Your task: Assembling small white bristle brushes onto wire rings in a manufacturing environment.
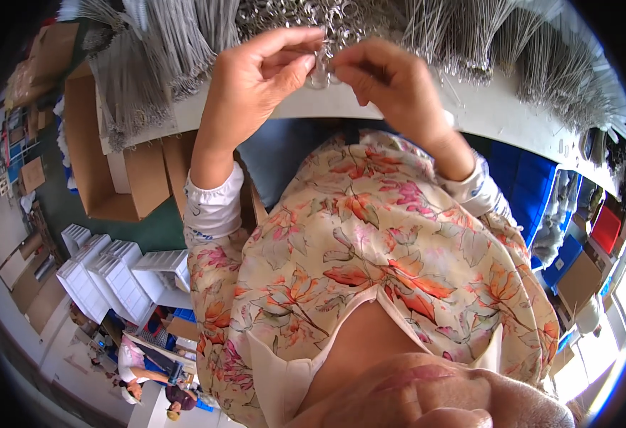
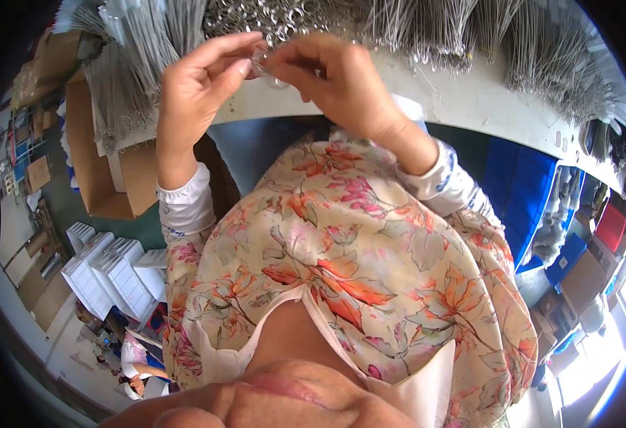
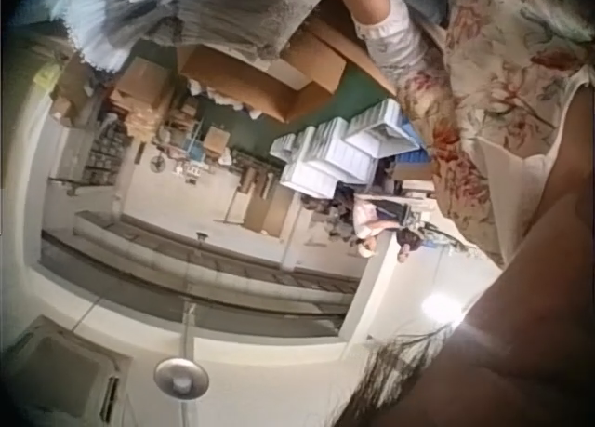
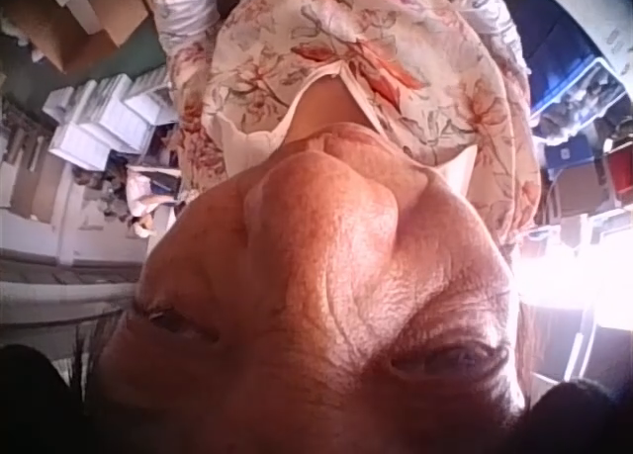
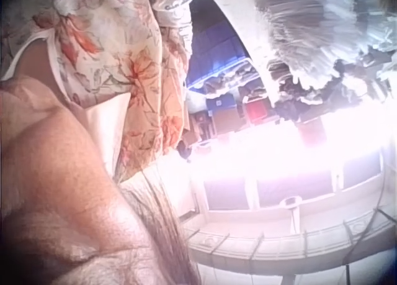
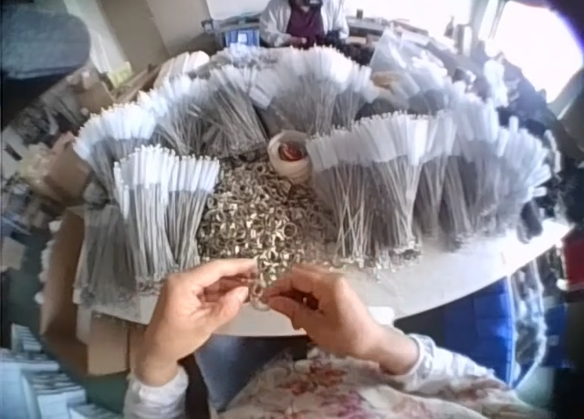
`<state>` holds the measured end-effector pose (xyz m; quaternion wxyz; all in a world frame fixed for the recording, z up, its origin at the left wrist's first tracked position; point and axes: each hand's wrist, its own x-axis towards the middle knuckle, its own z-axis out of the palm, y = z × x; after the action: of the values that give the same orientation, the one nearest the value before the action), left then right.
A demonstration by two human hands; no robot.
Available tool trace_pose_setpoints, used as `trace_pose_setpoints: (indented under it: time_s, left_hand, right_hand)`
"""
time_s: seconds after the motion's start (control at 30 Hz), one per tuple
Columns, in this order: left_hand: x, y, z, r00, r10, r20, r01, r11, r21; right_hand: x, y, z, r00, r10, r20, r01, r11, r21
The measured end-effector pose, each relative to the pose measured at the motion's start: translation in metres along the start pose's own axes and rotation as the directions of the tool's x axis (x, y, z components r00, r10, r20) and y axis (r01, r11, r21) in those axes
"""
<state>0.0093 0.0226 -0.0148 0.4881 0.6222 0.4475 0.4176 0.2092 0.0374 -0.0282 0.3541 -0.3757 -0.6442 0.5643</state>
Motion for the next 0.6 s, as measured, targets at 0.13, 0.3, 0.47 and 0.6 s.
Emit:
trace_pose_setpoints:
  time_s: [0.13,0.3,0.47,0.6]
  left_hand:
    - [0.029,0.007,-0.053,0.993,-0.058,-0.108,0.115,0.741,0.662]
    - [0.074,-0.003,-0.092,0.969,0.113,-0.218,0.173,0.314,0.934]
    - [0.087,-0.015,-0.078,0.96,0.012,-0.281,0.281,0.004,0.96]
    - [0.085,-0.015,-0.08,0.932,-0.046,-0.36,0.363,0.103,0.926]
  right_hand:
    - [-0.009,0.074,0.018,0.894,-0.437,0.101,0.355,0.551,-0.755]
    - [-0.007,0.081,0.029,0.795,-0.539,0.279,0.529,0.39,-0.753]
    - [0.003,0.044,-0.014,0.78,-0.608,0.149,0.483,0.433,-0.761]
    - [0.05,0.02,-0.08,0.829,-0.533,-0.171,0.151,0.507,-0.848]
